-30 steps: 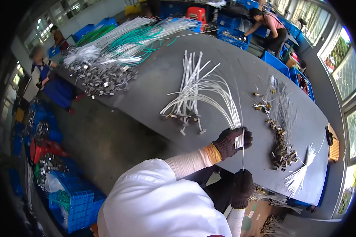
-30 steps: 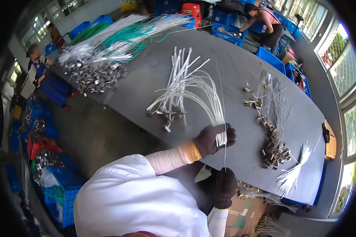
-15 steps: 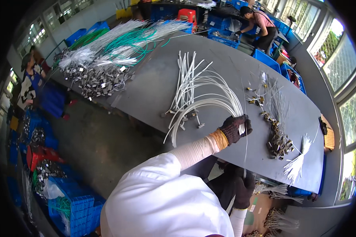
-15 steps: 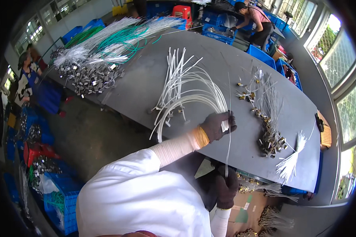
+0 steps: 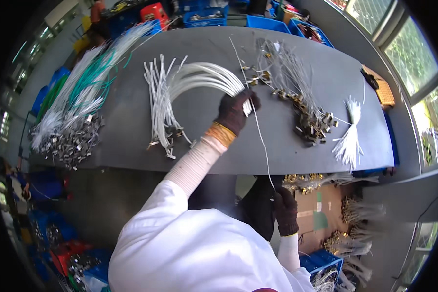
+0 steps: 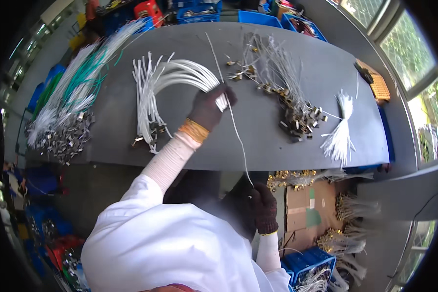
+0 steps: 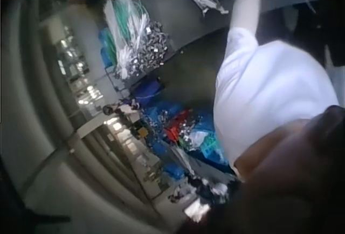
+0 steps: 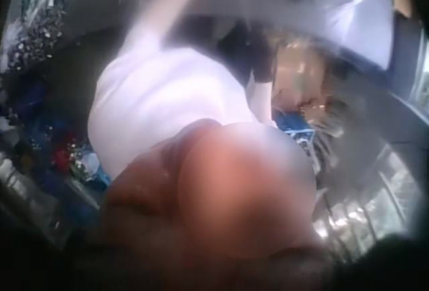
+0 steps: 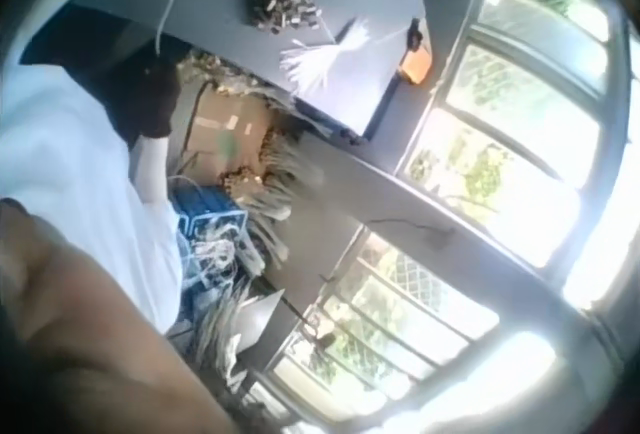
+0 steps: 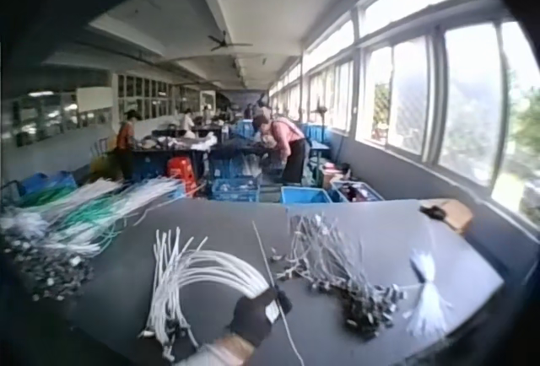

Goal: Manual bundling of white wires and metal connectors at an assembly station.

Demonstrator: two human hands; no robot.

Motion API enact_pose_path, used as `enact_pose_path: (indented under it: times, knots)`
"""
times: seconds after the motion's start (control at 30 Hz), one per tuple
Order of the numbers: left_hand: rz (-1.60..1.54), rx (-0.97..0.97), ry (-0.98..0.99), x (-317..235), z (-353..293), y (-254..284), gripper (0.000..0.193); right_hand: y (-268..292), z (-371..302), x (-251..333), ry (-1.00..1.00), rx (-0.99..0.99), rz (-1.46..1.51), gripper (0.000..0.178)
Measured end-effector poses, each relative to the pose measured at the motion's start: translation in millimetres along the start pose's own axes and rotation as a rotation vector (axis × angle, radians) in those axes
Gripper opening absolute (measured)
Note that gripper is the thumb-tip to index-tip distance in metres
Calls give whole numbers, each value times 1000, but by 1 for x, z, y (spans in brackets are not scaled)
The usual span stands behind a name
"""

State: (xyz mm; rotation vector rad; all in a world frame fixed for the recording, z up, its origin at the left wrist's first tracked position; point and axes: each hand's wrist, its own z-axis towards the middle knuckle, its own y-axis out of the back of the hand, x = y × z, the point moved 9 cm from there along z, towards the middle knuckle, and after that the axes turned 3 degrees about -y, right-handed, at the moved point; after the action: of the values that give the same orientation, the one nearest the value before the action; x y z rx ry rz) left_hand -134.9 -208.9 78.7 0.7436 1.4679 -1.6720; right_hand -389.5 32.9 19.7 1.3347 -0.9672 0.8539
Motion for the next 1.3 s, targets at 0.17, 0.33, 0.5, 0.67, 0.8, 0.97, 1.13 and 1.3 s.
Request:
enact_pose_path:
  times: [0.17, 0.33, 0.5, 0.67, 0.8, 0.97, 1.13, 1.3]
  knots:
    - [-388, -16, 331, 15, 37, 7, 17, 13, -38, -61, -354, 122, 199, 22]
    - [-396, -93, 439, 64, 55, 56, 23, 38, -85, -101, -631, 157, 238, 16]
    - [-535, -118, 446, 81, 49, 65, 32, 61, -120, -103, -732, 132, 173, 14]
    - [-442, -123, 404, 79, 47, 63, 33, 66, -138, -99, -743, 99, 179, 15]
    - [-398, -114, 403, 74, 39, 57, 32, 68, -139, -85, -719, 82, 176, 15]
    - [-298, -39, 463, 75, 21, 50, 25, 63, -133, -76, -694, 91, 138, 15]
    - [-336, 68, 657, 83, -33, 30, 25, 31, -93, -59, -582, 153, 282, 28]
    - [-241, 184, 702, 86, -86, 16, 23, -9, -6, -25, 248, 137, -214, 35]
